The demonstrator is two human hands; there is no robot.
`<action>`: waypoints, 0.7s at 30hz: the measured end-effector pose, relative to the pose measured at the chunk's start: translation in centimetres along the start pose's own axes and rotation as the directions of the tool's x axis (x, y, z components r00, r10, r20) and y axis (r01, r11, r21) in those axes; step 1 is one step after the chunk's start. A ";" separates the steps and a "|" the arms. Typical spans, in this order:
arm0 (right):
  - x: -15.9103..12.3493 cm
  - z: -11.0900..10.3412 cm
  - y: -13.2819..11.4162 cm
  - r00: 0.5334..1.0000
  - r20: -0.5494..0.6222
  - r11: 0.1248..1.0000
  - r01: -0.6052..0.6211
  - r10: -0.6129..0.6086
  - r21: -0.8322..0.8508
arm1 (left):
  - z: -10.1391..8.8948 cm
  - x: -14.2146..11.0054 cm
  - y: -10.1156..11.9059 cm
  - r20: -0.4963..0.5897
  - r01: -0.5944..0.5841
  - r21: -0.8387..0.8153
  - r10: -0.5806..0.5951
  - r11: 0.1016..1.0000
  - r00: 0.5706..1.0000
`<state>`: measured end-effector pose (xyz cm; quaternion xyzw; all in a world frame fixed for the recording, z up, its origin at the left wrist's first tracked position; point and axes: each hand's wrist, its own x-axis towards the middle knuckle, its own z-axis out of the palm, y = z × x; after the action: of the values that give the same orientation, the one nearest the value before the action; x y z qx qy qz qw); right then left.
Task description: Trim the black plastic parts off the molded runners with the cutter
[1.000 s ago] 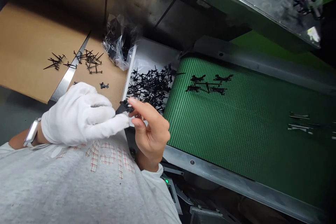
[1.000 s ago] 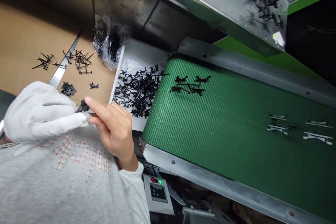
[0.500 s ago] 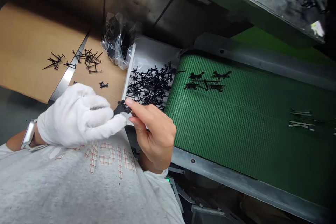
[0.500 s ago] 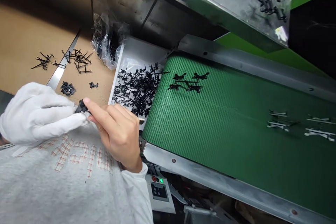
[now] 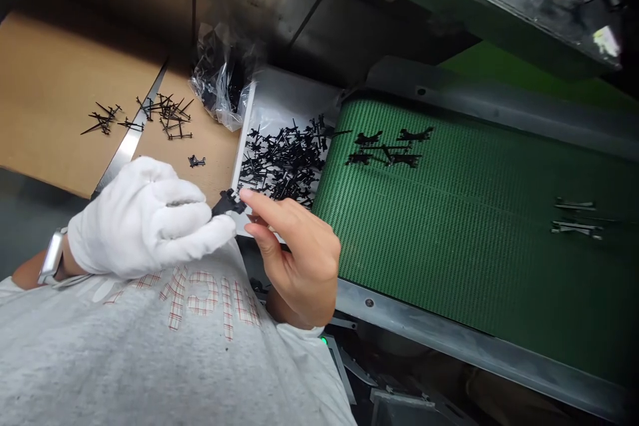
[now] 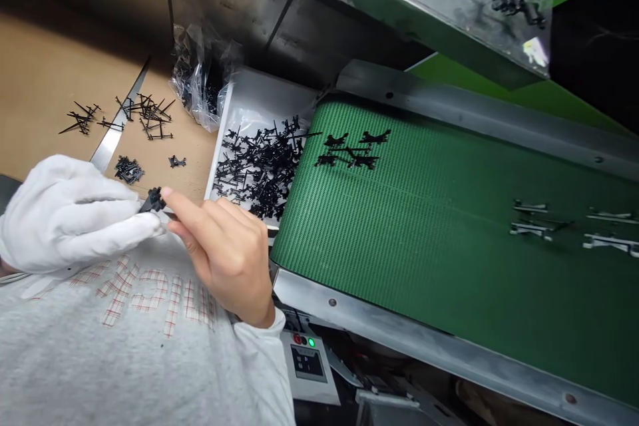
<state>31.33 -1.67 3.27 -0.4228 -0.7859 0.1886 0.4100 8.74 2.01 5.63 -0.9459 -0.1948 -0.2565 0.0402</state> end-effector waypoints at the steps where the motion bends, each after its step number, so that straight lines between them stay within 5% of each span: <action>1: 0.0 0.0 0.0 1.000 0.003 1.000 0.003 -0.003 -0.003 | 0.0 0.0 0.0 0.001 0.000 -0.003 0.000 1.000 1.000; 21: 0.3 -0.1 -0.3 0.999 0.034 0.998 0.005 -0.003 -0.064 | -0.1 -0.1 0.0 0.019 0.013 0.002 -0.013 1.000 1.000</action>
<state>31.15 -1.65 3.64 -0.4307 -0.7993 0.1697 0.3831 8.60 1.91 5.70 -0.9469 -0.2015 -0.2477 0.0374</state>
